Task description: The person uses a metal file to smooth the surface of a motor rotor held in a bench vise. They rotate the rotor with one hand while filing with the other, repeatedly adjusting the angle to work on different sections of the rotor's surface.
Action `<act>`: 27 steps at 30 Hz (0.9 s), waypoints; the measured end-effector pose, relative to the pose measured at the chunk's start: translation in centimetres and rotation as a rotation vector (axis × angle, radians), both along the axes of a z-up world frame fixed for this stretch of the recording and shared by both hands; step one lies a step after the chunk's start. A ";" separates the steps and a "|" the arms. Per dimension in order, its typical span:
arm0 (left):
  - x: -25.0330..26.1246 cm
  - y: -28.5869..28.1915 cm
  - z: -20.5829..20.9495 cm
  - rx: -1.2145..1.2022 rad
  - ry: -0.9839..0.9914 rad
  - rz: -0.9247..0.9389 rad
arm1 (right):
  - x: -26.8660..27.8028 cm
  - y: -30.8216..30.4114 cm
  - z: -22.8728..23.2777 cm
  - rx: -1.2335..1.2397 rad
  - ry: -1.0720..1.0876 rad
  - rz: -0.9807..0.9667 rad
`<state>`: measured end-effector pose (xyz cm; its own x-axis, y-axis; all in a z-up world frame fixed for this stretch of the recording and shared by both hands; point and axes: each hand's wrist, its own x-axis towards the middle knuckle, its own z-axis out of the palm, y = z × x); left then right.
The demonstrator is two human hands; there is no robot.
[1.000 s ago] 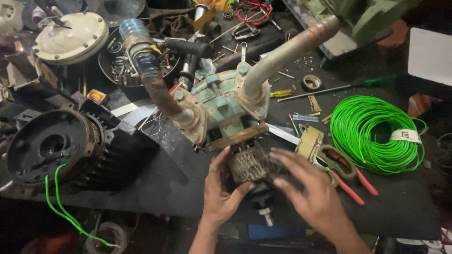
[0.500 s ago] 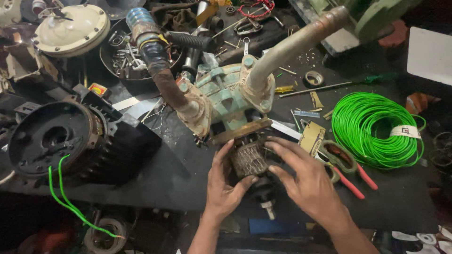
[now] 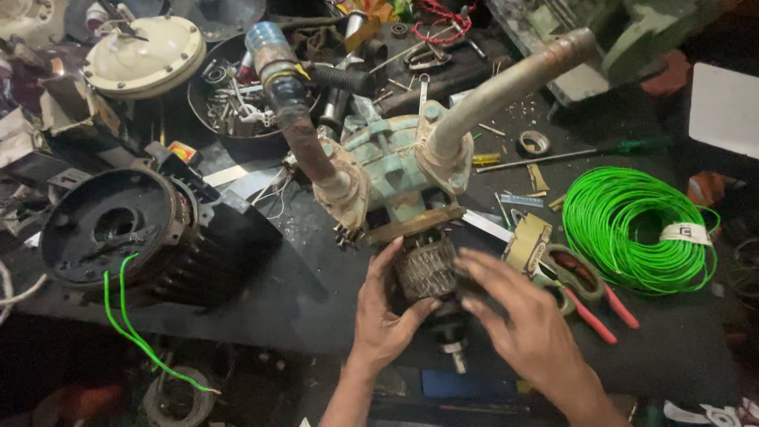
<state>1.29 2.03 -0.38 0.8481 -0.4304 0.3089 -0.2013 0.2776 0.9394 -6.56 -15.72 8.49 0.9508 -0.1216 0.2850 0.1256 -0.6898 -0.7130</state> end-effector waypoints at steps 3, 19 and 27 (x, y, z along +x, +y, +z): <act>-0.2 0.0 0.0 0.094 -0.035 0.039 | 0.1 -0.1 -0.7 -0.051 0.021 -0.015; 0.4 0.2 0.5 0.075 -0.081 0.049 | -0.2 1.0 0.3 -0.077 0.043 -0.031; 0.5 0.2 0.4 0.142 -0.115 0.089 | -0.1 1.8 1.0 -0.105 0.004 -0.039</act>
